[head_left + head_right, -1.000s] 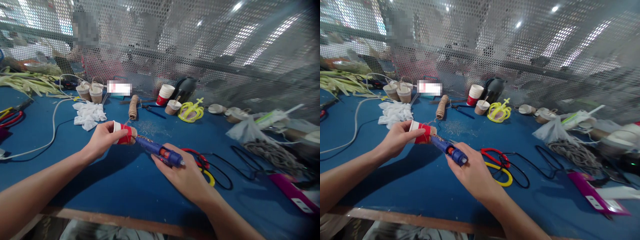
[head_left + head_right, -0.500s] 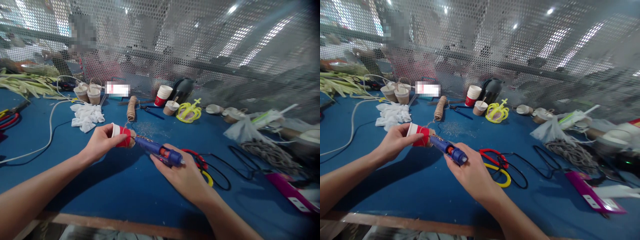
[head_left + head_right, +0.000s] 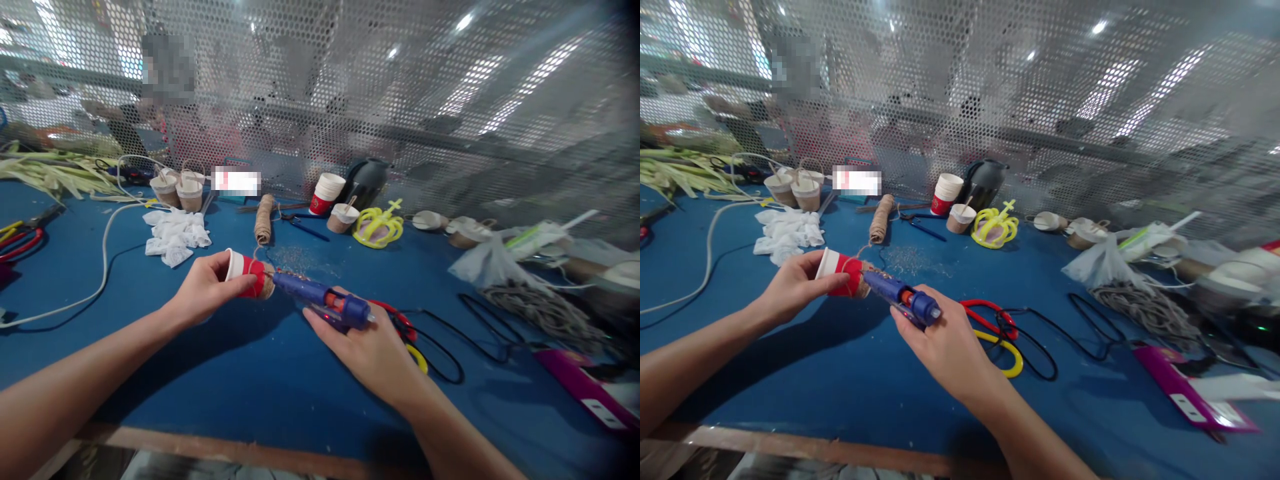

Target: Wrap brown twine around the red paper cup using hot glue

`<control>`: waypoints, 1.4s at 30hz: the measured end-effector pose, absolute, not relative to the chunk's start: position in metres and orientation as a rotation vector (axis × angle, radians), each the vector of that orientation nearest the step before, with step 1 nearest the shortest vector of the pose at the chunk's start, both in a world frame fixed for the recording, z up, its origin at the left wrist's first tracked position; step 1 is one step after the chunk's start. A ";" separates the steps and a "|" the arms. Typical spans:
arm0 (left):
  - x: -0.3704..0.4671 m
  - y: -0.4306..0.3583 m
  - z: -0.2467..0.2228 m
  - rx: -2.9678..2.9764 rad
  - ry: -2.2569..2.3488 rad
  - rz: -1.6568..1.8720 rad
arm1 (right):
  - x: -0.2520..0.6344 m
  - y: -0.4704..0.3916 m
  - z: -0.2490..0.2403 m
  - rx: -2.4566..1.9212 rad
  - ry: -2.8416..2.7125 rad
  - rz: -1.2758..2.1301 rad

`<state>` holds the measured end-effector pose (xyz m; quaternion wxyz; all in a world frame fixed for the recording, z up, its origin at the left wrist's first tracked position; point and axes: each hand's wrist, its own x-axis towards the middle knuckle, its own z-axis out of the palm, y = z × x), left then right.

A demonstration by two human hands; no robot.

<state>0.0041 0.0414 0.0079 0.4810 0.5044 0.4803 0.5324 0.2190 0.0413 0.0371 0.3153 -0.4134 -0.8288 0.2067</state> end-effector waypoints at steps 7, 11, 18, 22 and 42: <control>0.004 0.047 0.005 0.999 1.129 1.367 | 0.219 0.038 0.032 -1.085 -2.216 0.538; 0.003 0.049 0.004 0.920 1.131 1.395 | 0.218 0.035 0.030 -1.111 -2.278 0.479; 0.002 0.050 0.004 0.867 1.117 1.418 | 0.219 0.034 0.028 -1.074 -2.310 0.467; 0.002 0.050 0.005 0.866 1.131 1.416 | 0.219 0.034 0.028 -1.079 -2.315 0.479; 0.004 0.040 0.007 1.300 1.205 1.298 | 0.218 0.038 0.040 -1.091 -2.172 0.494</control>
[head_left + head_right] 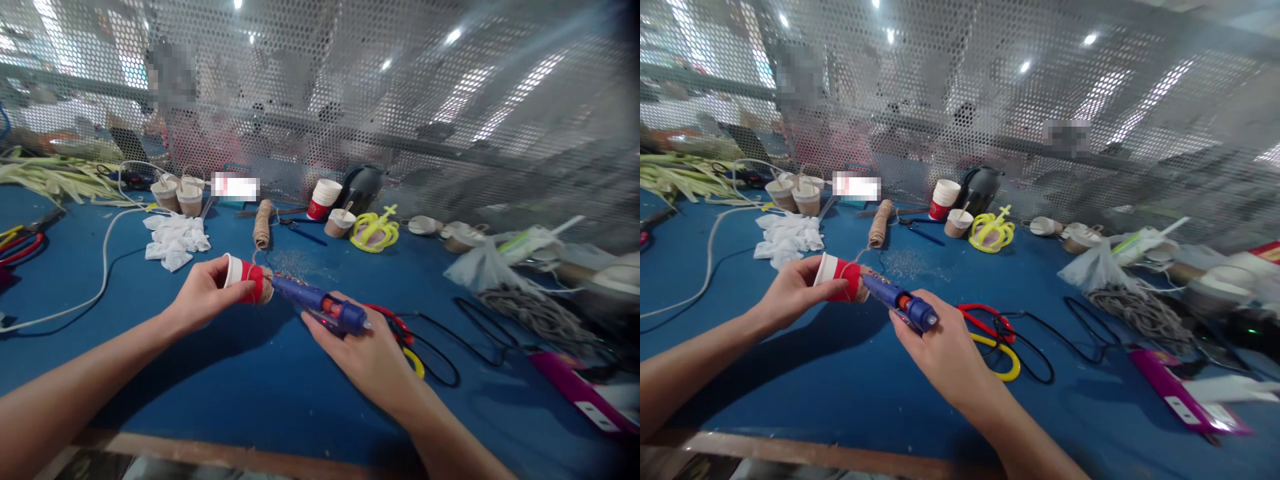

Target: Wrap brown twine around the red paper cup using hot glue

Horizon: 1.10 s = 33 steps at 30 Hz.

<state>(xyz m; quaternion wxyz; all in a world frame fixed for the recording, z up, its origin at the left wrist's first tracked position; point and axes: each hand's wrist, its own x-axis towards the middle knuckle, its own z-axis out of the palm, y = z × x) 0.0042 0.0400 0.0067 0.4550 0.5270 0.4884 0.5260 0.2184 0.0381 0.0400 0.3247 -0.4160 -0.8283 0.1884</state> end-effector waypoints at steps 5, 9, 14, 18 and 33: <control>0.002 0.038 0.008 1.396 1.188 1.287 | 0.218 0.038 0.042 -1.096 -2.167 0.525; 0.002 0.038 0.010 1.425 1.197 1.275 | 0.218 0.039 0.041 -1.124 -2.160 0.545; 0.002 0.040 0.008 1.308 1.198 1.287 | 0.218 0.037 0.046 -1.108 -2.196 0.570; 0.002 0.043 0.006 1.151 1.152 1.337 | 0.218 0.035 0.044 -1.077 -2.216 0.567; 0.001 0.047 0.006 0.874 1.123 1.406 | 0.218 0.031 0.028 -1.105 -2.307 0.523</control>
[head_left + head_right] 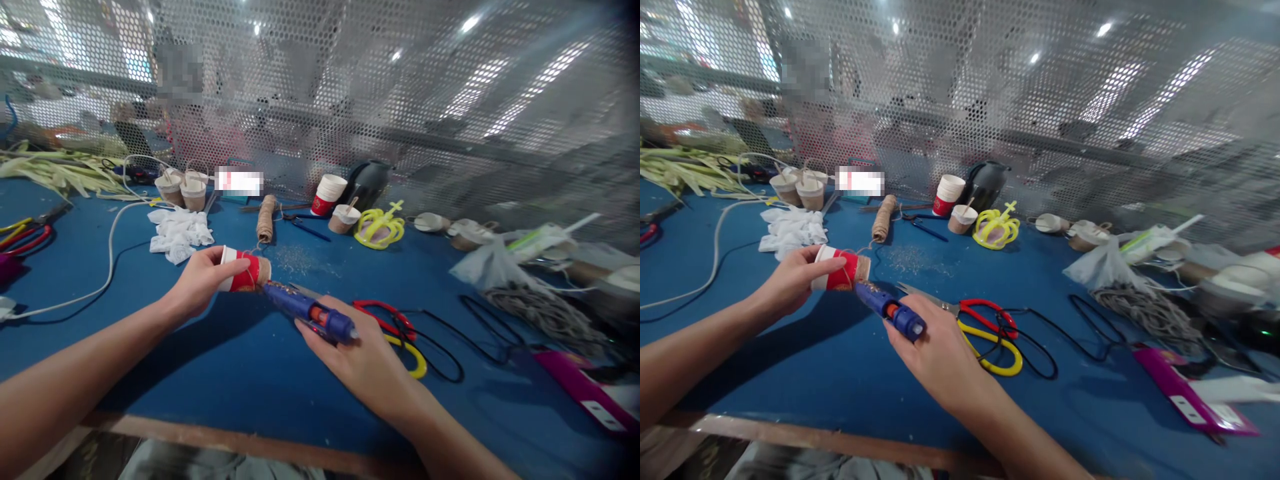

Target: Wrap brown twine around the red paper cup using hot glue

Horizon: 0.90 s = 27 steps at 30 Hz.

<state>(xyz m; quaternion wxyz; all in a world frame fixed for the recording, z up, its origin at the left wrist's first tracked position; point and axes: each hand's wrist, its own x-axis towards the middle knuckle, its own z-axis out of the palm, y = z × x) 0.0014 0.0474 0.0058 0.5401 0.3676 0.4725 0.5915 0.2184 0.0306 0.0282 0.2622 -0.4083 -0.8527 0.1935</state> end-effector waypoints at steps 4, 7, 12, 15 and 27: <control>0.001 0.048 0.006 0.854 1.113 1.401 | 0.219 0.031 0.027 -1.083 -2.313 0.538; 0.001 0.048 0.005 0.866 1.115 1.403 | 0.218 0.031 0.027 -1.097 -2.320 0.531; 0.001 0.047 0.004 0.962 1.124 1.401 | 0.216 0.031 0.034 -1.106 -2.254 0.448; 0.001 0.045 0.004 1.026 1.137 1.391 | 0.215 0.032 0.041 -1.072 -2.233 0.488; 0.002 0.039 0.006 1.285 1.166 1.325 | 0.217 0.038 0.049 -1.053 -2.153 0.625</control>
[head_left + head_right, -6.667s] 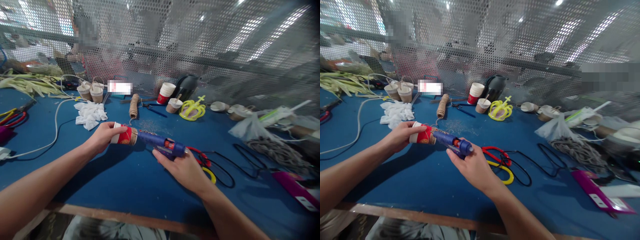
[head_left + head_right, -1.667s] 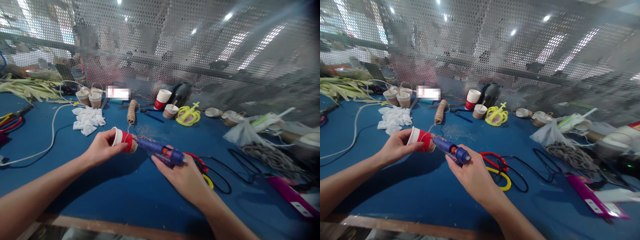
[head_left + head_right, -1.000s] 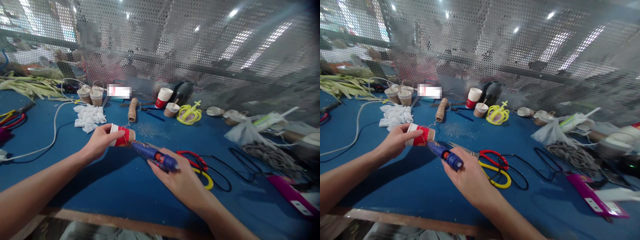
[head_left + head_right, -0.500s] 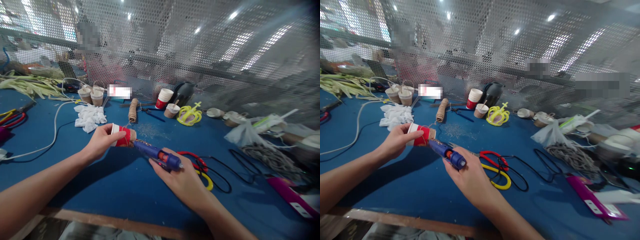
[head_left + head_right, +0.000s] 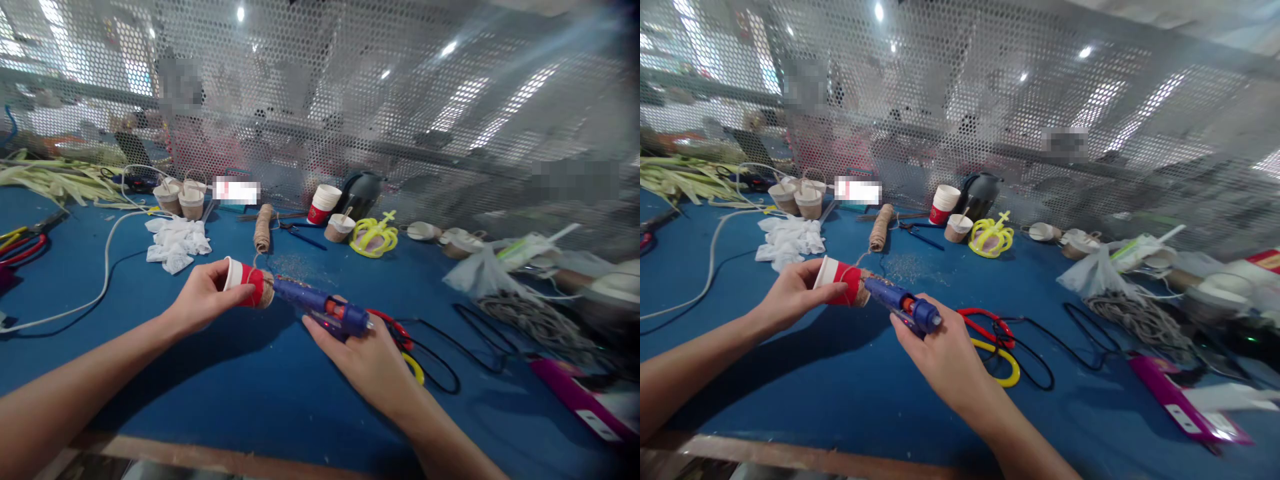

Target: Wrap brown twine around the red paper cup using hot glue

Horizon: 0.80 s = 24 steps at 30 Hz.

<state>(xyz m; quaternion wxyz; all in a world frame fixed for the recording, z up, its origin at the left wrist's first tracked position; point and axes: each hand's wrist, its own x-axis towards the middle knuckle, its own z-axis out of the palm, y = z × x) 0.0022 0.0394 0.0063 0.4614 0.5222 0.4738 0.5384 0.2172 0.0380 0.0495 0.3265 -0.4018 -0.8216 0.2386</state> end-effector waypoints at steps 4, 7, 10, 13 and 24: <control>0.002 0.038 0.006 1.356 1.182 1.303 | 0.217 0.041 0.046 -1.062 -2.098 0.706; 0.003 0.039 0.006 1.358 1.176 1.290 | 0.219 0.045 0.042 -1.164 -2.059 0.790; 0.002 0.040 0.005 1.325 1.162 1.282 | 0.224 0.056 0.040 -1.280 -1.921 0.928; 0.000 0.043 0.004 1.285 1.157 1.300 | 0.232 0.081 0.039 -1.351 -1.759 1.011; -0.002 0.042 0.006 1.337 1.152 1.294 | 0.243 0.176 -0.002 -1.868 -1.710 0.694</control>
